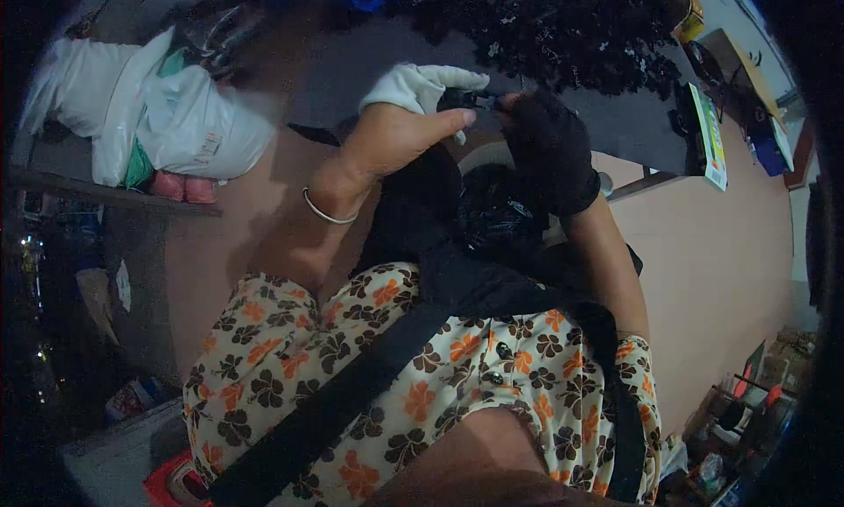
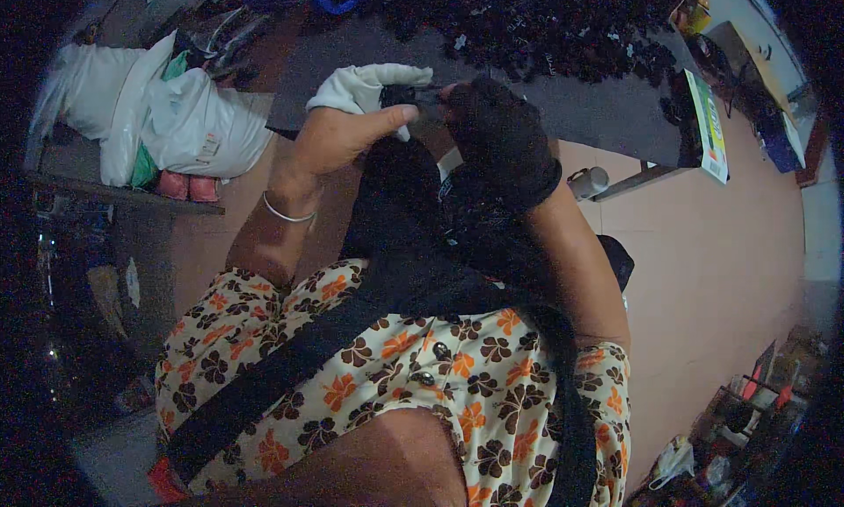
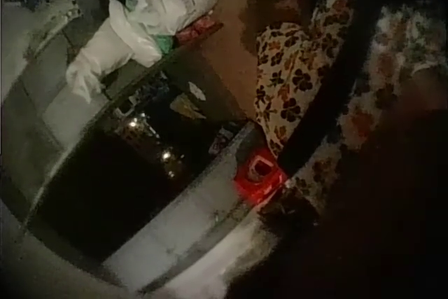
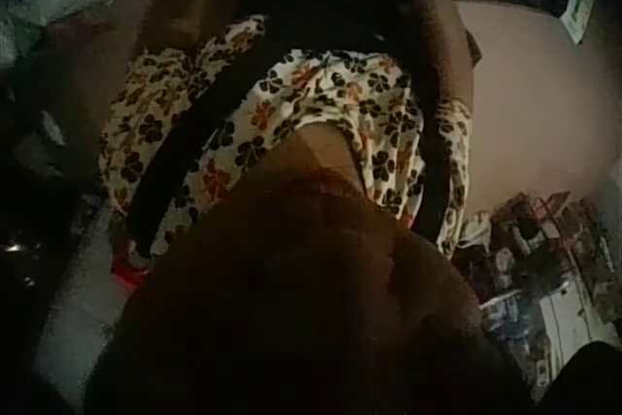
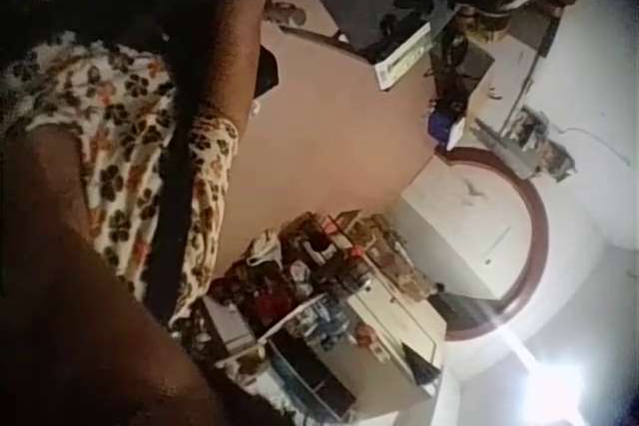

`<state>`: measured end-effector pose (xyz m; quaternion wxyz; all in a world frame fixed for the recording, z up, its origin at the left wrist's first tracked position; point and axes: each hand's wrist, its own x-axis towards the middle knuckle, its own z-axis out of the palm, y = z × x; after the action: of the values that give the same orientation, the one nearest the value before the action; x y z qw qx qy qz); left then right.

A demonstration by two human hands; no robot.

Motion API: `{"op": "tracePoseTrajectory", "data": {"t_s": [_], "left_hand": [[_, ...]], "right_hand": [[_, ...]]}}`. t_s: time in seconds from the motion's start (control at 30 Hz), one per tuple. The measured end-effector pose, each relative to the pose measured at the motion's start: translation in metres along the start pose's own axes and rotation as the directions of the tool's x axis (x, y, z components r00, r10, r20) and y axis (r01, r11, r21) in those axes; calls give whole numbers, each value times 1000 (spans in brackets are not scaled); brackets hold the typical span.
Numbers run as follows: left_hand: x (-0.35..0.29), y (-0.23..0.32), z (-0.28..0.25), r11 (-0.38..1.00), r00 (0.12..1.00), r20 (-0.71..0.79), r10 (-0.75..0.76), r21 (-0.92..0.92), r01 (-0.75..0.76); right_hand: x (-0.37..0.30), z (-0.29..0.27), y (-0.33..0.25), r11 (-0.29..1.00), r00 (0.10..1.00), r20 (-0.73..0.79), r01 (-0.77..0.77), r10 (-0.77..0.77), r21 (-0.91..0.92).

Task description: Manually assemble small black mechanical or electronic components at a workstation.

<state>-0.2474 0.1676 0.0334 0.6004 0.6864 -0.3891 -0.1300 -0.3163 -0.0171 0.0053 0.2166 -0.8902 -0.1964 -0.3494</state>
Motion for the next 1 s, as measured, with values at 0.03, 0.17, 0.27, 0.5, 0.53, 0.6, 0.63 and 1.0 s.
{"op": "tracePoseTrajectory", "data": {"t_s": [0.03,0.17,0.27,0.5,0.53,0.6,0.63,1.0], "left_hand": [[-2,1,0,999,999,-24,-30,-12,30],[-6,-14,6,979,969,-246,-19,-200,-31],[-9,-19,14,976,972,-231,50,-193,-96],[-12,-7,21,850,929,-81,360,439,-291],[-12,-6,21,845,929,-77,362,448,-293],[-12,-8,21,842,929,-69,364,450,-297],[-12,-10,20,842,925,-82,371,450,-298],[-17,-19,21,998,995,-96,19,-64,-25]], "right_hand": [[-1,0,1,1000,1000,-29,5,-5,-19],[-3,8,-8,968,963,-108,-240,248,75],[-10,16,-3,609,814,192,-546,548,576],[-5,15,-9,972,994,86,-90,73,215],[-4,16,-11,964,992,88,-113,94,239],[-8,19,-12,852,957,148,-289,248,437],[-10,20,-14,670,897,236,-438,374,600],[-10,6,-12,465,730,354,-659,584,591]]}}
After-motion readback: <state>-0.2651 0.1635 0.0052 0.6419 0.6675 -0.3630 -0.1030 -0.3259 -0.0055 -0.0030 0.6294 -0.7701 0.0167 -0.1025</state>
